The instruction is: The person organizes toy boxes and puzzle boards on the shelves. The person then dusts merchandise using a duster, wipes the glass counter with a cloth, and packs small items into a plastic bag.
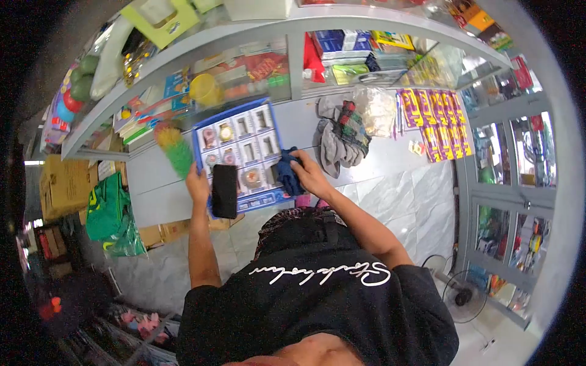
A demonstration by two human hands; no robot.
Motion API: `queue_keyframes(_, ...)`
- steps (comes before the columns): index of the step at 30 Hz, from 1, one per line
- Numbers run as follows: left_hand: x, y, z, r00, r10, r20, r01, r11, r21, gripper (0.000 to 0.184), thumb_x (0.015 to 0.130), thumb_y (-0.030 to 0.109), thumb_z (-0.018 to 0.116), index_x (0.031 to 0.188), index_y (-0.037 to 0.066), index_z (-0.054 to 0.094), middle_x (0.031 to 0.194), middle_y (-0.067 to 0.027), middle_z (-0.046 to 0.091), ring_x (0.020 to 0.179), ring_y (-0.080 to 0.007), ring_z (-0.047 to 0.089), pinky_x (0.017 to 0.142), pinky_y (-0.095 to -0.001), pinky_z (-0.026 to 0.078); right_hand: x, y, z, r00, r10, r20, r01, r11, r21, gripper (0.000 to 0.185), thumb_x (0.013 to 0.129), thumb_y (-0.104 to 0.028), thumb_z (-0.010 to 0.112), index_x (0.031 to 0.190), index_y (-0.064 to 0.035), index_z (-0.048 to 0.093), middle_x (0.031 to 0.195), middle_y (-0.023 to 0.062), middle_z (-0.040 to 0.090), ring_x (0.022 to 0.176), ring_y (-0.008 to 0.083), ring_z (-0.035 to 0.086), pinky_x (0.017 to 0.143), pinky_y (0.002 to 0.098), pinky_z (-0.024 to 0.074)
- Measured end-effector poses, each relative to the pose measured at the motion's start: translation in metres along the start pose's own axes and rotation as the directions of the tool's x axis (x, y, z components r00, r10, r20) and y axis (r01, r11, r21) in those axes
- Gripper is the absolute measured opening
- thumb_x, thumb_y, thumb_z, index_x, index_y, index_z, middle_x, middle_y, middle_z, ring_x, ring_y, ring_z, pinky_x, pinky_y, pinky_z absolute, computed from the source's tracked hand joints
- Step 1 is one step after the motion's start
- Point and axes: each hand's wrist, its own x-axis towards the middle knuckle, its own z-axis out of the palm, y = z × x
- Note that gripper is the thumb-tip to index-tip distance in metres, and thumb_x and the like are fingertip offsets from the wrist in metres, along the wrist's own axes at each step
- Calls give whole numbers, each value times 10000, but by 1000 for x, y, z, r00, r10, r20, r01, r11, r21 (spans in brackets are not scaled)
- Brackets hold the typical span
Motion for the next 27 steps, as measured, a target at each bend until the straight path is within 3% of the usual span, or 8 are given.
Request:
queue_keyframes(4, 8, -9, -8, 999, -47, 24, 48, 998, -40, 355, 801, 103, 600, 1131, -17, 551, 977, -218, 612, 883, -364, 594, 786, -413, 462, -8, -43, -22, 993, -56, -101, 40, 987, -155, 218, 894, -129, 501, 1085, -24, 498, 940, 83, 553, 889, 145, 514, 806, 274, 412)
queue_keyframes(6, 6, 20, -24, 991, -109, 82, 112, 993, -33, 363, 805, 130, 611, 1136, -9, 550, 994, -209, 604, 890, -357, 586, 790, -414, 455, -21, -52, -47, 949, -185, -257, 83, 928, -363, 227, 863, -118, 510, 1073, -32, 501, 922, 181, 565, 884, 293, 572, 793, 352, 432)
queue_keyframes(8, -8, 67, -31, 960, 170, -224, -127, 973, 194, 399, 802, 175, 631, 1147, -2, 537, 1069, -200, 563, 955, -346, 545, 831, -418, 424, -39, -61, -78, 892, -137, -430, -44, 922, -385, 204, 864, -107, 479, 1048, -28, 515, 925, 182, 576, 897, 305, 579, 787, 359, 434)
queue_keyframes(13, -41, 177, 18, 846, 520, -118, -533, 829, -167, 445, 746, 187, 679, 1134, 30, 528, 1091, -181, 545, 1060, -342, 485, 922, -439, 354, -53, -10, -133, 610, -223, -760, -228, 869, -438, 260, 861, -163, 496, 1052, 9, 534, 948, 213, 588, 866, 349, 576, 791, 393, 439)
queue_keyframes(18, -69, 260, 102, 715, 672, 190, -604, 732, -316, 561, 763, 371, 656, 1259, 181, 475, 1301, -162, 381, 1190, -374, 351, 956, -523, 292, -37, 57, -82, 871, -297, -392, -21, 775, -632, 461, 684, -73, 629, 1131, -29, 527, 1057, 197, 555, 1008, 378, 495, 923, 447, 362)
queue_keyframes(22, -56, 277, 142, 630, 702, 332, -743, 669, -5, 565, 766, 436, 624, 1281, 275, 455, 1389, -134, 294, 1239, -426, 278, 969, -567, 258, -30, 31, -59, 961, -261, -88, 174, 821, -545, 474, 704, -34, 614, 1165, -38, 505, 1147, 197, 498, 1042, 360, 479, 898, 418, 395)
queue_keyframes(25, -33, 253, 157, 590, 660, 466, -770, 633, 78, 535, 755, 391, 634, 1254, 270, 484, 1365, -139, 316, 1213, -399, 301, 931, -569, 273, -44, 30, -90, 957, -239, -166, 70, 744, -664, 443, 702, -27, 583, 1142, -47, 529, 1150, 179, 492, 993, 376, 484, 887, 407, 410)
queue_keyframes(27, -25, 252, 155, 736, 432, 521, -616, 747, 251, 517, 739, 340, 660, 1221, 222, 516, 1321, -149, 355, 1178, -380, 337, 908, -553, 291, -61, 48, -126, 919, -271, -286, -9, 712, -702, 403, 710, -20, 530, 1110, -51, 559, 1138, 186, 499, 926, 377, 487, 857, 398, 424)
